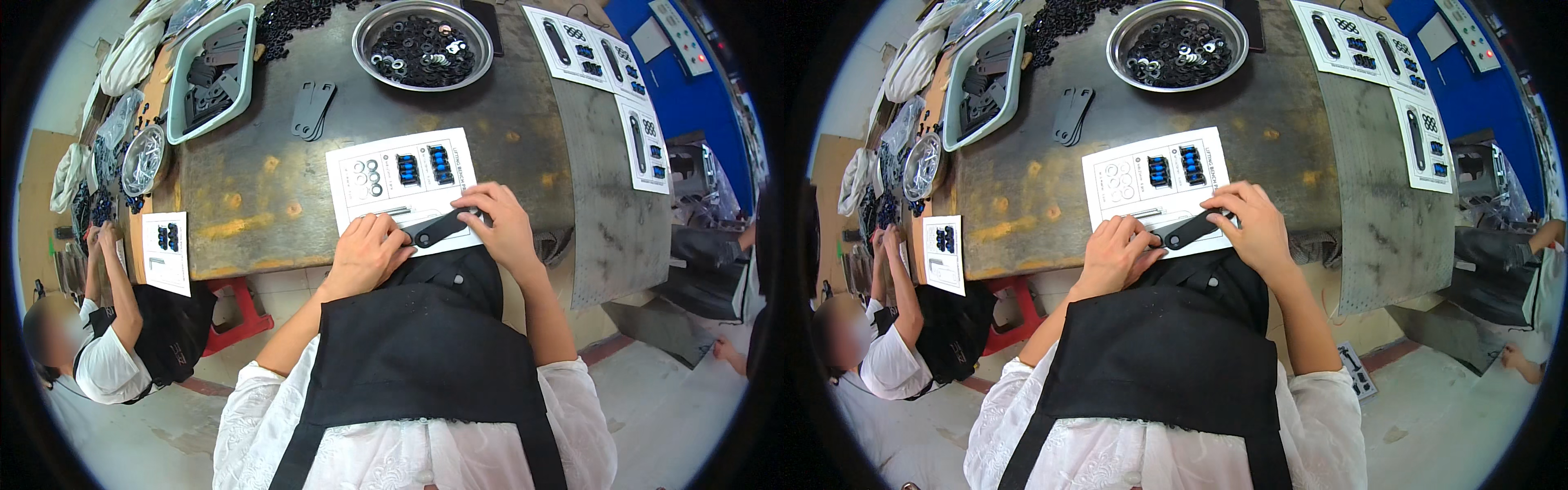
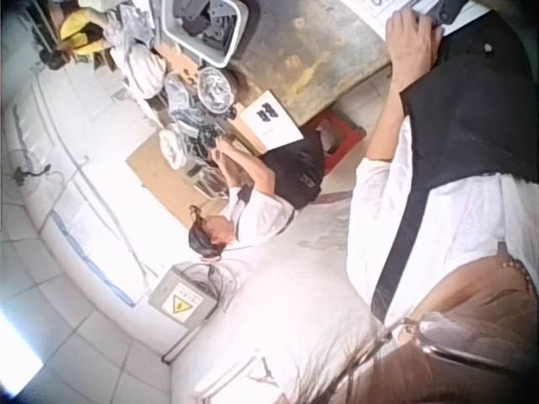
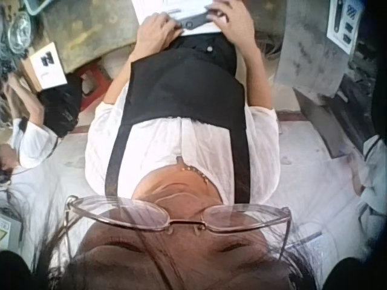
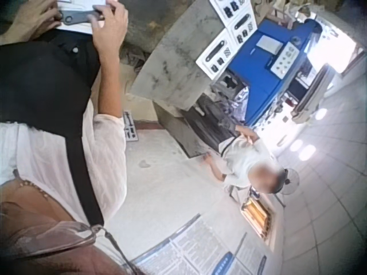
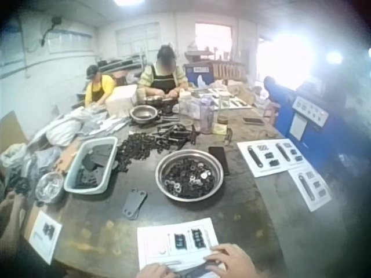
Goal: The person assembles door lock components by hand, placing washers, blue plastic pieces, and metal handles onto printed cardboard backings. The person repeatedly picks parts from bowls and trays, arranges them on the backings, and moves completed units aside.
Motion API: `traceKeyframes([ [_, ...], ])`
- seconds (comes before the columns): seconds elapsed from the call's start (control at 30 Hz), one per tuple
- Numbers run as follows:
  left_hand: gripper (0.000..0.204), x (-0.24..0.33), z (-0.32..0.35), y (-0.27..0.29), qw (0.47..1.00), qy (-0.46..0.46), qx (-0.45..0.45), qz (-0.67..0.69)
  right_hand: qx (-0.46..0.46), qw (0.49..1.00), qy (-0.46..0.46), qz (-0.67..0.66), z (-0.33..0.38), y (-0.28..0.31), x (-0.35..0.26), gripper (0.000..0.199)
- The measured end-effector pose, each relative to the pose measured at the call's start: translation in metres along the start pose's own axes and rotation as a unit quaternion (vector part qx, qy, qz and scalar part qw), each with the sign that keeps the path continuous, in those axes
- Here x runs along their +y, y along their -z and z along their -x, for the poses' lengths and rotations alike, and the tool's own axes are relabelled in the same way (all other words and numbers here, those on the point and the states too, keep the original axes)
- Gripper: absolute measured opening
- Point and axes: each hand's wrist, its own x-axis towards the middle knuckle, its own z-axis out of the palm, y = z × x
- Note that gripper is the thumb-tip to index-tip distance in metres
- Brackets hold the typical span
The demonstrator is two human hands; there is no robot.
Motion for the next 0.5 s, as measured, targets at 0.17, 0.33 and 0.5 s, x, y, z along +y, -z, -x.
traceKeyframes([
  [0.17, 0.020, -0.004, 0.010, -0.006, 0.999, 0.000, 0.031, -0.022, -0.014, 0.992, 0.102, 0.066, 0.002, -0.004, -0.002, 0.039],
  [0.33, 0.020, -0.008, 0.019, -0.006, 0.996, 0.009, 0.081, -0.036, -0.016, 0.988, 0.138, 0.072, -0.002, -0.012, -0.008, 0.036],
  [0.5, 0.019, -0.014, 0.027, 0.004, 0.992, 0.037, 0.106, -0.057, -0.022, 0.987, 0.146, 0.067, -0.005, -0.025, -0.015, 0.035],
])
